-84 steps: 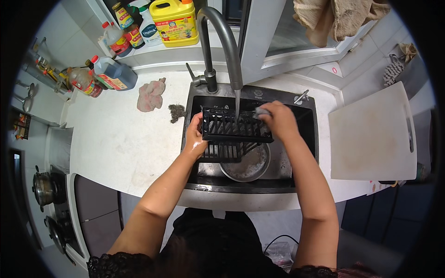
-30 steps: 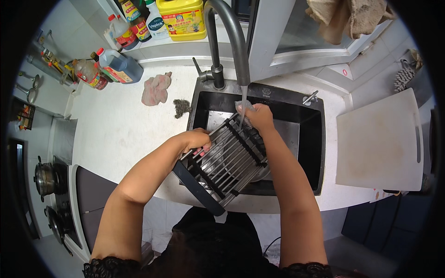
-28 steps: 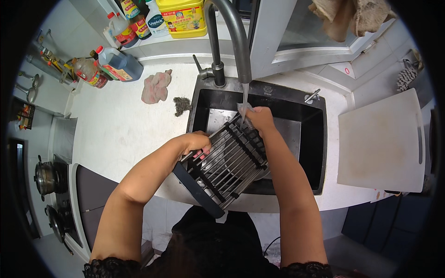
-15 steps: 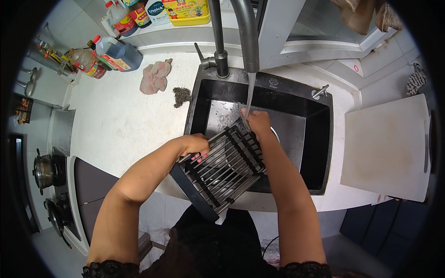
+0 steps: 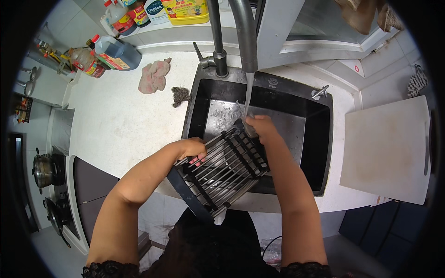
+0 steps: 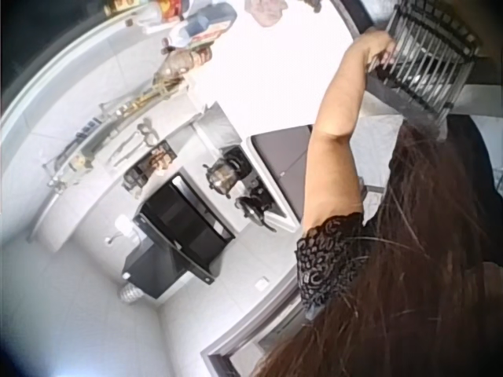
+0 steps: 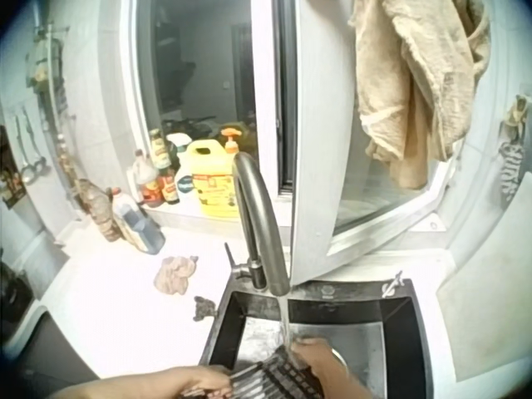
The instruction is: The person washes a black dish rack and a metal bowl in a kitchen sink using a sponge and running water. They scrub the rack and bowl thoroughly, rinse them, and then clean the sink basin with the sponge.
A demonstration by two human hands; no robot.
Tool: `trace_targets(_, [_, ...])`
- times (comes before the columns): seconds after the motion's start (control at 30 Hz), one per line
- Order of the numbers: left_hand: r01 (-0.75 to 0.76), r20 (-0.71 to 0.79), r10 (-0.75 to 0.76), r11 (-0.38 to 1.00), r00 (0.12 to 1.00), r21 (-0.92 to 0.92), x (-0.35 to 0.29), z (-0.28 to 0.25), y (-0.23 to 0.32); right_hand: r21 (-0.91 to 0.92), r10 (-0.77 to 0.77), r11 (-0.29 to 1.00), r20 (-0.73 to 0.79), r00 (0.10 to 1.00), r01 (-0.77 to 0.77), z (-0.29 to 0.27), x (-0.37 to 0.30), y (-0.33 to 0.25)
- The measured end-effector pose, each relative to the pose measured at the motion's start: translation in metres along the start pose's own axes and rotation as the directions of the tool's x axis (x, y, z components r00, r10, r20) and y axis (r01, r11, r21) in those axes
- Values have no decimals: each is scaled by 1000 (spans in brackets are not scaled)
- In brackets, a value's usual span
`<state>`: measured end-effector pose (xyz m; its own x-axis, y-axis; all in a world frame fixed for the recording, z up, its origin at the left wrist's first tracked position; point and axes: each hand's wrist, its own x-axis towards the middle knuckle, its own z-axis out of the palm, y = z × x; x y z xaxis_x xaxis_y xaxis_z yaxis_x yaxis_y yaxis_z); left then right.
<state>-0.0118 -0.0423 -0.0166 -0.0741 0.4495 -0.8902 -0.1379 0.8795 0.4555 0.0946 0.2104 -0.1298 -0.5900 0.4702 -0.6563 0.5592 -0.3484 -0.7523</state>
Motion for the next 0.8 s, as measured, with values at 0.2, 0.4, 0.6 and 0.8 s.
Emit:
trace_targets(0.2, [-54,-39,55,998,998,31,-3,8,7,-126,-124,982,153,980,144,6,-54,-31])
trace_targets(0.4, [-7,-2,7,999,1000,-40,2,11,6,-303,-123,947,-49,991,102,11,-55,-42])
trace_targets(0.6, [68,18,-67,996,998,-63,7,8,1,-125,-85,985,242,967,118,-6,-67,-36])
trace_targets(0.8, [109,60,-104,990,993,-88,15,14,1,-466,-181,880,-140,974,97,6,-49,-29])
